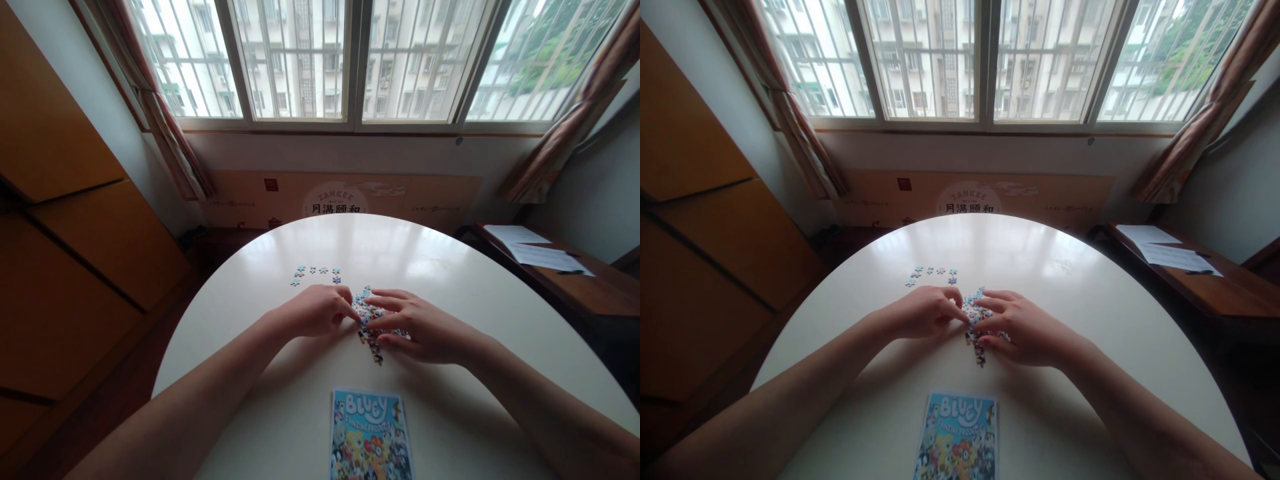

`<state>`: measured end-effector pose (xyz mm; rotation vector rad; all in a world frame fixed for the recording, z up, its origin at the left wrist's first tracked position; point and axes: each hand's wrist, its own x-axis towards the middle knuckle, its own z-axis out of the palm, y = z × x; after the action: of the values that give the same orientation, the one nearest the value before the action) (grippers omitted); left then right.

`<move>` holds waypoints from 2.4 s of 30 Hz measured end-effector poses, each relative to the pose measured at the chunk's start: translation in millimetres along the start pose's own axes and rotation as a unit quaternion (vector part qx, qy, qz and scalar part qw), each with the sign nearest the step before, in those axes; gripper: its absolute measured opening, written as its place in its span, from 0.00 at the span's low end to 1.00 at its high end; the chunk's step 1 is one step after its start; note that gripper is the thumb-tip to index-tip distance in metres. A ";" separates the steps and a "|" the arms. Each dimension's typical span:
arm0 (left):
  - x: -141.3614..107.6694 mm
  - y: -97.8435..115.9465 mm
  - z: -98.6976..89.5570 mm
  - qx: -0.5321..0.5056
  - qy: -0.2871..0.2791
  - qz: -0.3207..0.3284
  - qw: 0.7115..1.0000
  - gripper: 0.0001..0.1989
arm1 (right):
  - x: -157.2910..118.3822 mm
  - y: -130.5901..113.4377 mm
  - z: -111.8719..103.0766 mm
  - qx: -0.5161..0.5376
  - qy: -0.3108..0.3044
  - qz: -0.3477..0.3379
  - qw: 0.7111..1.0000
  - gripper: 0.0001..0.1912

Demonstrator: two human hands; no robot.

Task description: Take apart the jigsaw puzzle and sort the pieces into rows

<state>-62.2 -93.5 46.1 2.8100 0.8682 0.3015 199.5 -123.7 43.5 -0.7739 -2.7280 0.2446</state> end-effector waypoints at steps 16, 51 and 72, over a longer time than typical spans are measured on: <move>-1.4 1.1 -3.5 -0.005 0.003 0.013 1.000 0.09 | -1.6 4.1 -0.4 0.019 0.005 0.017 1.000 0.10; -3.4 -10.3 -12.1 0.017 0.007 -0.168 0.986 0.06 | -1.6 7.2 -0.2 -0.006 0.076 0.016 0.997 0.11; -4.8 -32.0 -4.5 -0.023 0.053 -0.084 0.995 0.07 | -1.7 1.7 0.6 0.005 0.052 -0.033 0.998 0.11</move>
<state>-84.3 -69.7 42.3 2.6788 1.0981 0.4414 201.6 -123.3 42.1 -0.6740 -2.6459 0.1989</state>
